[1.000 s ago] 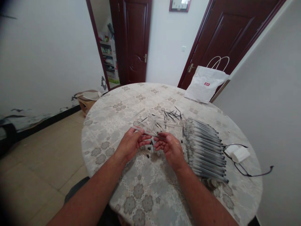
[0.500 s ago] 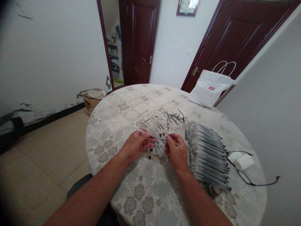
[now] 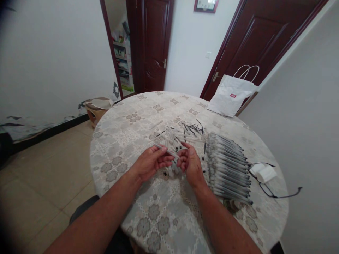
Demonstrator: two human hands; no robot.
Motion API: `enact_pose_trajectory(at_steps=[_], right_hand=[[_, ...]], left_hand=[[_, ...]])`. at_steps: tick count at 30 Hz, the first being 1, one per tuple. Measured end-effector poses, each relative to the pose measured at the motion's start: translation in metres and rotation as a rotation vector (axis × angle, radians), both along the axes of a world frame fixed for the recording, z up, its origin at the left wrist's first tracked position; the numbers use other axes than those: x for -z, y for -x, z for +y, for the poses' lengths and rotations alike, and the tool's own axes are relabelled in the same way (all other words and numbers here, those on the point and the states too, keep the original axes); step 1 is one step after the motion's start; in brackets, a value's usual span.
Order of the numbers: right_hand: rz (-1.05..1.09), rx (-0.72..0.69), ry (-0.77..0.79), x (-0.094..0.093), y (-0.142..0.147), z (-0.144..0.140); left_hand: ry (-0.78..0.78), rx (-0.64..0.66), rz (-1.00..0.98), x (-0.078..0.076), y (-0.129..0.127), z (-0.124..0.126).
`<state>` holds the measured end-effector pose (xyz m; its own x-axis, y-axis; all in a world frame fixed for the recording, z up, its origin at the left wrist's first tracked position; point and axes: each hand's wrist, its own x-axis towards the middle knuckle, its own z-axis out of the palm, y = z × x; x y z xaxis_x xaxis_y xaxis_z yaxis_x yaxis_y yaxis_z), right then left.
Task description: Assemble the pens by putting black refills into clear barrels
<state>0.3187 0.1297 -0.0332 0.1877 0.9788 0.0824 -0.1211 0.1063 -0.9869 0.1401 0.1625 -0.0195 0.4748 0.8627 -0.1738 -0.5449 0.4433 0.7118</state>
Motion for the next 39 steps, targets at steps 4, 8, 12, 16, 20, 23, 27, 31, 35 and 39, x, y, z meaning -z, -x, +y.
enact_pose_trajectory(at_steps=[4,8,12,16,20,23,27,31,35,39], right_hand=[[-0.277,0.263,-0.053,-0.008,-0.030,0.006],[-0.800,0.354,-0.069,-0.007,-0.055,0.007],[-1.166,0.201,-0.101,-0.002,-0.056,0.006],[-1.329,0.030,-0.086,-0.001,-0.051,0.004],[-1.435,-0.060,-0.031,-0.005,-0.048,-0.001],[-1.491,-0.114,0.020,-0.008,-0.044,-0.004],[-1.532,-0.122,0.058,-0.007,-0.037,-0.005],[-1.551,-0.080,0.089,-0.006,-0.037,-0.002],[-1.537,-0.042,0.102,-0.014,-0.049,-0.003],[-1.531,-0.187,0.133,-0.028,-0.061,-0.011]], left_hand=[[0.057,-0.194,-0.058,-0.005,0.008,0.009],[0.097,-0.300,-0.060,-0.006,0.011,0.014],[0.107,-0.321,-0.047,-0.005,0.009,0.015],[0.069,-0.344,-0.059,-0.003,0.008,0.014],[0.047,-0.346,-0.076,-0.003,0.008,0.014],[0.029,-0.337,-0.071,-0.005,0.007,0.012],[0.021,-0.331,-0.054,-0.006,0.007,0.011],[0.028,-0.320,-0.041,-0.006,0.007,0.011],[0.025,-0.294,-0.042,-0.006,0.008,0.011],[0.037,-0.279,-0.032,-0.009,0.008,0.011]])
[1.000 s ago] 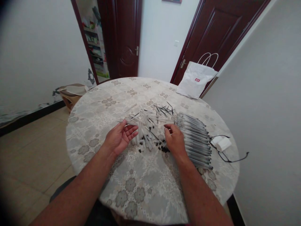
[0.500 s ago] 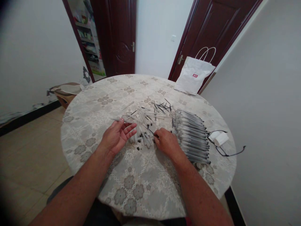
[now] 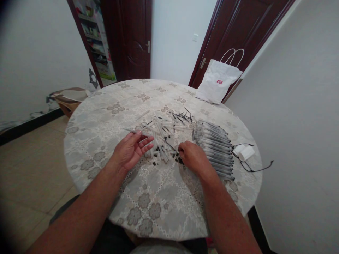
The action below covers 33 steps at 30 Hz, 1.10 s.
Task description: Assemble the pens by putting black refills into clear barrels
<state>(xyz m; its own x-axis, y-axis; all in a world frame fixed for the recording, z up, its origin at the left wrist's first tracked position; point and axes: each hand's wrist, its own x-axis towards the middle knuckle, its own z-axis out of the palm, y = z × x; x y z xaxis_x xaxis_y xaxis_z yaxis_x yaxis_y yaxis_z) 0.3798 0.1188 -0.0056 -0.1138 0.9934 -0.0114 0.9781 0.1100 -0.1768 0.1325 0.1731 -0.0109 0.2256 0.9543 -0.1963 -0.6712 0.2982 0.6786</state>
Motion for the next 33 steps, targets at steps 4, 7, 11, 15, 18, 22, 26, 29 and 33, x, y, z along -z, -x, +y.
enact_pose_trajectory(at_steps=[4,7,11,15,18,22,26,29,33], right_hand=[[-0.013,-0.063,0.109,-0.008,0.002,-0.009],[-0.068,-0.069,0.129,-0.006,0.011,-0.012],[-0.122,-0.038,0.120,0.001,0.019,-0.010],[0.012,-0.055,-0.031,0.003,0.020,-0.007],[0.275,-0.036,-0.184,0.004,0.026,-0.005],[0.710,0.029,-0.228,0.011,0.041,-0.005],[1.009,0.056,-0.266,0.020,0.059,-0.007],[1.189,0.109,-0.271,0.025,0.067,-0.006],[1.268,0.174,-0.281,0.028,0.069,-0.003]], left_hand=[[-0.002,-0.015,0.015,0.002,-0.001,0.001],[-0.008,-0.014,0.030,0.005,-0.002,0.001],[-0.010,-0.003,0.050,0.007,-0.002,0.001],[-0.014,0.017,0.069,0.008,-0.003,-0.001],[-0.017,0.052,0.081,0.010,-0.005,-0.002],[-0.019,0.099,0.096,0.011,-0.007,-0.004],[-0.027,0.175,0.121,0.011,-0.008,-0.005],[-0.034,0.205,0.126,0.011,-0.007,-0.006],[-0.029,0.186,0.105,0.010,-0.007,-0.006]])
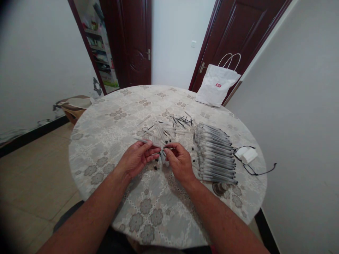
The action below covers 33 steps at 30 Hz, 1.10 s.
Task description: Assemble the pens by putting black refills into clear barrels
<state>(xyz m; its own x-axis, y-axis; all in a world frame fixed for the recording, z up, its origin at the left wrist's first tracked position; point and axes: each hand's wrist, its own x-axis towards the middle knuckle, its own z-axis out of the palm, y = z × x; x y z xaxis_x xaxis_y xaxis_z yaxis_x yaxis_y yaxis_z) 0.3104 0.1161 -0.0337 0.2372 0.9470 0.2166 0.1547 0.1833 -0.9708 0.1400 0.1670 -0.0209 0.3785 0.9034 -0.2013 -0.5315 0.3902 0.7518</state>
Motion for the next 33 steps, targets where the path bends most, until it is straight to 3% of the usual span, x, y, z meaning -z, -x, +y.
enact_pose_trajectory(at_steps=[13,27,33], right_hand=[[0.059,-0.018,0.020,0.0045,-0.0008,0.0046],[-0.016,-0.018,0.017,0.0054,-0.0008,0.0047],[-0.171,0.021,-0.040,0.0054,-0.0017,0.0035]], left_hand=[[-0.012,0.013,-0.017,-0.0014,-0.0011,-0.0016],[-0.035,0.002,0.011,-0.0014,-0.0022,-0.0032],[-0.057,-0.009,0.052,-0.0005,-0.0031,-0.0033]])
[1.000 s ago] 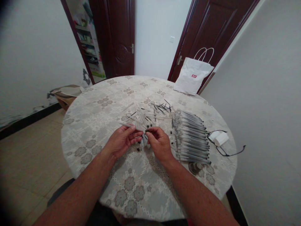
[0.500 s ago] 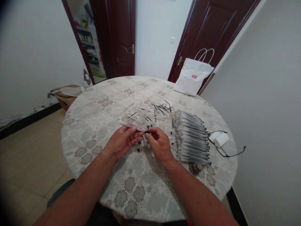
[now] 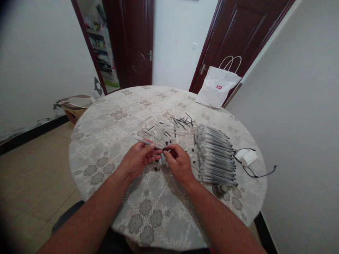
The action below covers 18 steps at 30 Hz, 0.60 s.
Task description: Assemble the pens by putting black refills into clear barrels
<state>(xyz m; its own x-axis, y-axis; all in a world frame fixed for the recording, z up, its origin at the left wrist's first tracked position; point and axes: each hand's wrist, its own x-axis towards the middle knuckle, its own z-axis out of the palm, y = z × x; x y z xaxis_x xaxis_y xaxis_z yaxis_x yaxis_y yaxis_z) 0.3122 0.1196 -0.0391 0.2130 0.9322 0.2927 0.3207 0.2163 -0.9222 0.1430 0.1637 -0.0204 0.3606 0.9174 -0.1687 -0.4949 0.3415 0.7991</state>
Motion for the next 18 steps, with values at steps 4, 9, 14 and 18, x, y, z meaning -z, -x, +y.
enact_pose_trajectory(at_steps=[4,9,14,18], right_hand=[[-0.053,0.015,-0.011,0.001,-0.001,-0.001],[-0.173,0.022,-0.020,0.001,-0.003,-0.002],[-0.414,0.040,-0.128,-0.007,-0.002,-0.005],[-0.526,0.048,-0.227,-0.013,-0.001,-0.007]], left_hand=[[-0.030,0.011,0.015,0.002,0.001,0.001],[-0.045,0.023,0.042,0.002,0.001,0.002],[-0.034,0.019,0.054,0.001,0.001,0.001],[-0.032,0.022,0.039,0.002,0.001,0.002]])
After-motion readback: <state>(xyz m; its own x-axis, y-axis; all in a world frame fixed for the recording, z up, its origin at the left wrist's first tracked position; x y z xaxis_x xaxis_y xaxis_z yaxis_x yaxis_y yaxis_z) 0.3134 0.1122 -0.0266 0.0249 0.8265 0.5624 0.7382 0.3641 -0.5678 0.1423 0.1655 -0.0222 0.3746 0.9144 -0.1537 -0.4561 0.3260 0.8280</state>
